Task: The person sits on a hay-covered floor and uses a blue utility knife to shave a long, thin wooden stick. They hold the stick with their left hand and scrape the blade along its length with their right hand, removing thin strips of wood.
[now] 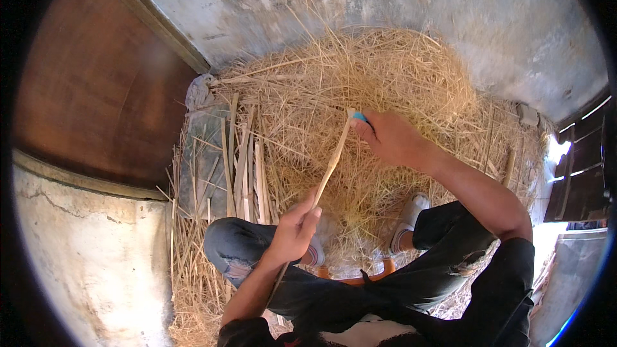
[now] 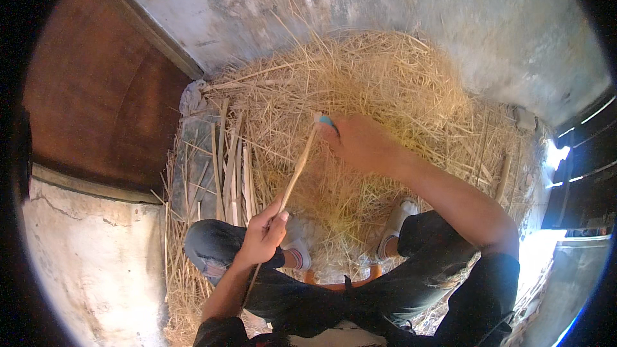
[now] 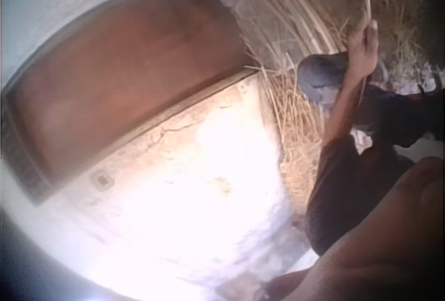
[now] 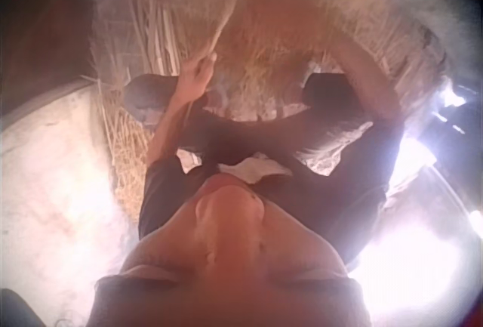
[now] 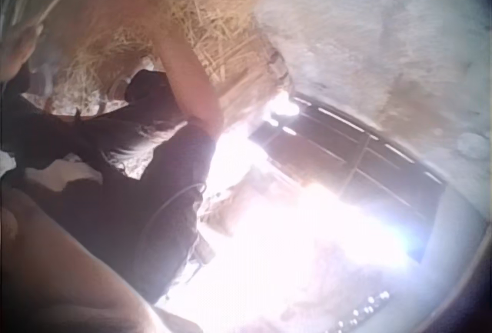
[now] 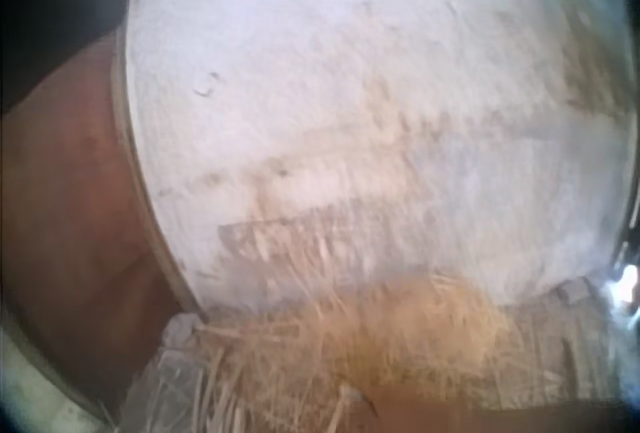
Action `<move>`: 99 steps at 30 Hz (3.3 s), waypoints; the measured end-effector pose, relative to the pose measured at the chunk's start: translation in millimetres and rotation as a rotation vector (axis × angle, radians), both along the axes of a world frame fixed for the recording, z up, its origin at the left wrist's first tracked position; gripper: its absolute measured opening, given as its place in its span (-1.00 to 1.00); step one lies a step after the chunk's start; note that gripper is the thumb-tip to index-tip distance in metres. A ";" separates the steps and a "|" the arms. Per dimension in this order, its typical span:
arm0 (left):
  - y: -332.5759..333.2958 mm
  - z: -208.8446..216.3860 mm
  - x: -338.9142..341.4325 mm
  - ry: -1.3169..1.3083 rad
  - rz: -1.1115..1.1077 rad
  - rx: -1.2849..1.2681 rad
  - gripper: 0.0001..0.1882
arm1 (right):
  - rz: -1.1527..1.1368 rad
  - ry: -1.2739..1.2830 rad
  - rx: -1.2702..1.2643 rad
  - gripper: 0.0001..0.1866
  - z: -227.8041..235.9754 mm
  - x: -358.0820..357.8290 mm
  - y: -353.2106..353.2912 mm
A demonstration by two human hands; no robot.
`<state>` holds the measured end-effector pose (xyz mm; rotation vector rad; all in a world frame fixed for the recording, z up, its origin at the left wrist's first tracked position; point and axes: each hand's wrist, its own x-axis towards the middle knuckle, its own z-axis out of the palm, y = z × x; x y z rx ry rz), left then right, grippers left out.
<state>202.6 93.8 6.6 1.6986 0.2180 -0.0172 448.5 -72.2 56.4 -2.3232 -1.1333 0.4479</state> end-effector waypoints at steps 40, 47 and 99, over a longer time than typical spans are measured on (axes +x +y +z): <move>1.6 13.4 4.7 -0.003 0.013 -0.120 -0.44 | -0.157 -0.042 0.290 -0.44 8.9 30.0 -21.2; -1.6 17.4 9.6 0.045 -0.002 -0.267 -0.44 | 0.120 0.119 -0.037 -0.45 17.8 -52.8 -5.3; -4.1 0.1 -11.7 -0.109 -0.059 0.210 -0.46 | -0.552 -0.144 0.173 -0.52 11.6 105.5 -59.9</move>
